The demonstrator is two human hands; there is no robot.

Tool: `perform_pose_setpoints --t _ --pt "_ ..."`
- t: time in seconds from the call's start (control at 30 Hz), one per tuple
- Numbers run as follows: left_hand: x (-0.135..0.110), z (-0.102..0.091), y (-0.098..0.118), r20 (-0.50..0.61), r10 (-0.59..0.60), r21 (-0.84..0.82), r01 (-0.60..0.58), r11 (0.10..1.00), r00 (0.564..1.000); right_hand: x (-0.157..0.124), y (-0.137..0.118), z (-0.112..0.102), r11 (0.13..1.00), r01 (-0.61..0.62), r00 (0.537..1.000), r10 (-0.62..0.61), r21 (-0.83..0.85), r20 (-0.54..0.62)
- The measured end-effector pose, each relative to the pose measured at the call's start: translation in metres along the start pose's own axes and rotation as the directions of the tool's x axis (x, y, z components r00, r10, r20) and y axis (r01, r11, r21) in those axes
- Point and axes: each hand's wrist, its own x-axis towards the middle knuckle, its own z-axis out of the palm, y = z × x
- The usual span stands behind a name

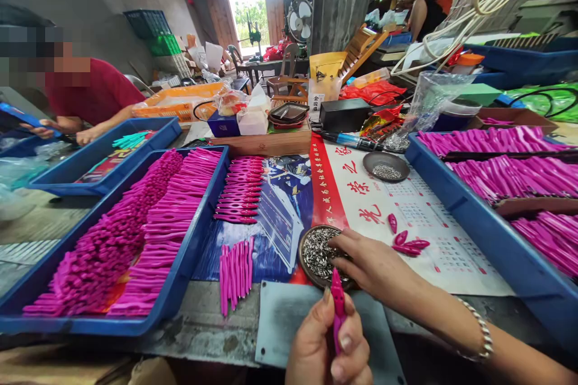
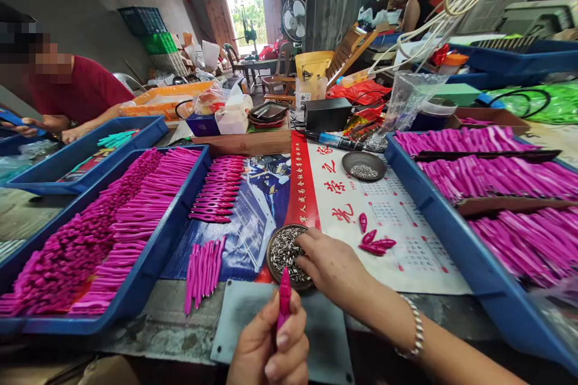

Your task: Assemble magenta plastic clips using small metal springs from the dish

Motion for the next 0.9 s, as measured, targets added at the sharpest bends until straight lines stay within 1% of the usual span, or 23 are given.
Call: perform_pose_setpoints --t 0.07,0.13,0.2,0.3,0.47,0.5,0.53,0.57,0.6,0.63,0.67,0.7,0.73,0.8,0.87,0.9 --pt "-0.002 -0.001 0.002 -0.015 -0.001 -0.011 0.001 1.000 1.000 0.005 0.002 0.006 0.994 -0.005 1.000 0.006 -0.106 0.017" --pt "-0.003 -0.001 0.003 -0.032 -0.006 -0.007 0.006 1.000 0.999 0.008 0.002 0.013 0.986 0.001 0.999 0.005 -0.168 0.032" --pt "-0.004 -0.002 0.004 -0.051 -0.016 0.004 0.016 1.000 0.999 0.010 0.002 0.017 0.981 0.015 0.999 -0.007 -0.192 0.042" --pt "-0.005 -0.003 0.004 -0.068 -0.017 0.010 0.017 1.000 0.998 0.013 0.001 0.014 0.987 0.041 0.999 -0.037 -0.153 0.032" --pt "-0.005 -0.007 0.003 -0.111 0.011 -0.017 -0.013 1.000 0.994 0.007 -0.004 -0.003 0.997 0.036 0.999 -0.034 0.061 -0.030" --pt "-0.004 -0.008 0.003 -0.126 0.016 -0.020 -0.019 1.000 0.992 0.004 -0.006 -0.007 0.992 0.027 0.999 -0.023 0.125 -0.028" --pt "-0.004 -0.007 0.003 -0.143 0.015 -0.017 -0.018 1.000 0.990 -0.001 -0.009 -0.010 0.974 0.007 1.000 -0.004 0.228 -0.014" --pt "-0.003 -0.007 0.003 -0.166 0.013 -0.012 -0.015 1.000 0.986 -0.007 -0.013 -0.014 0.932 -0.024 1.000 0.021 0.362 0.012" --pt "-0.002 -0.006 0.003 -0.193 0.004 -0.002 -0.004 1.000 0.981 -0.013 -0.016 -0.016 0.859 -0.068 0.998 0.050 0.508 0.049" --pt "-0.001 -0.005 0.002 -0.222 -0.006 0.008 0.008 1.000 0.975 -0.020 -0.019 -0.017 0.758 -0.116 0.993 0.076 0.642 0.089" --pt "-0.001 -0.004 0.002 -0.252 -0.014 0.022 0.020 1.000 0.968 -0.027 -0.022 -0.016 0.654 -0.158 0.987 0.098 0.740 0.123" --pt "0.000 -0.003 0.001 -0.281 -0.018 0.040 0.030 0.999 0.960 -0.034 -0.024 -0.014 0.582 -0.174 0.985 0.112 0.794 0.134" --pt "0.001 -0.003 0.001 -0.301 -0.015 0.062 0.035 0.997 0.954 -0.040 -0.025 -0.011 0.563 -0.160 0.987 0.112 0.811 0.117" --pt "0.003 -0.002 -0.001 -0.314 0.012 0.115 0.025 0.993 0.949 -0.050 -0.025 -0.003 0.595 -0.082 0.995 0.091 0.800 0.034" --pt "0.004 -0.002 -0.004 -0.291 0.046 0.165 0.003 0.986 0.956 -0.056 -0.023 0.004 0.653 -0.001 0.998 0.054 0.757 -0.045" --pt "0.004 -0.003 -0.005 -0.273 0.066 0.181 -0.016 0.983 0.960 -0.057 -0.023 0.007 0.679 0.023 0.997 0.038 0.734 -0.067"
